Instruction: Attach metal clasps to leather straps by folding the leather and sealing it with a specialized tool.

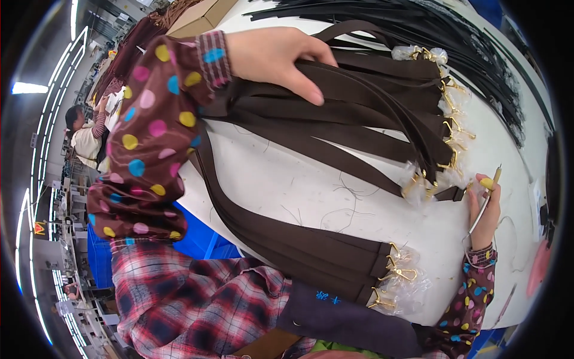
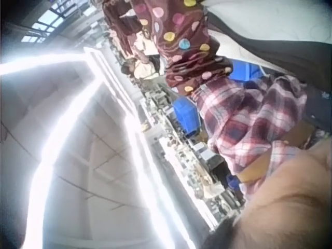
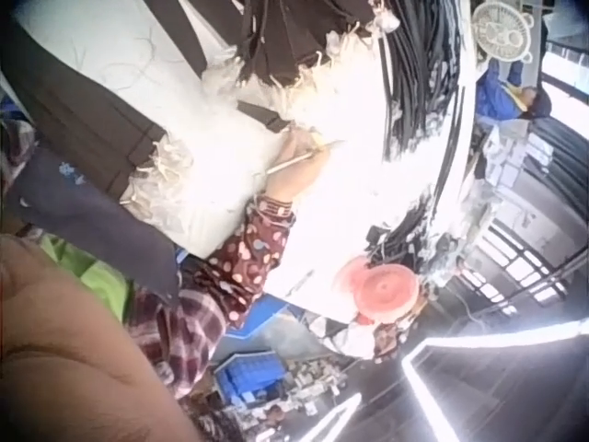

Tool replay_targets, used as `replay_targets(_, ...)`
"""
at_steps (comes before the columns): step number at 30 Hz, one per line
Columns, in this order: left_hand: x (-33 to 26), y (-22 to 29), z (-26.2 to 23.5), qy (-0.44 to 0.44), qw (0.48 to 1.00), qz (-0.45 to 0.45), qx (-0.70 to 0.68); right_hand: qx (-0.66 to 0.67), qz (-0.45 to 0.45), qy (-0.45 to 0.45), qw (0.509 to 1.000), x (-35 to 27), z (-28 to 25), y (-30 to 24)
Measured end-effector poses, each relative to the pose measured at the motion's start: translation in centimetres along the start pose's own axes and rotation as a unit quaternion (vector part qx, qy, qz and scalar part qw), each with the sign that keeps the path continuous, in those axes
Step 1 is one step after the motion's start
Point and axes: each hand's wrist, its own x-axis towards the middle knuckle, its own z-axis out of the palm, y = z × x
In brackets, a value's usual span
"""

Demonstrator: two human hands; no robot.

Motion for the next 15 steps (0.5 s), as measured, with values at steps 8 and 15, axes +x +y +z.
replay_targets(8,-5.4,-1.5,0.7,0.079,0.995,-0.035,0.05,-0.013,-0.026,0.025,0.999,0.7,0.7,0.7)
replay_targets(15,-5.8,2.1,10.7,-0.105,0.993,0.018,0.047,-0.033,-0.017,0.055,0.998,-0.4,-0.1,1.2)
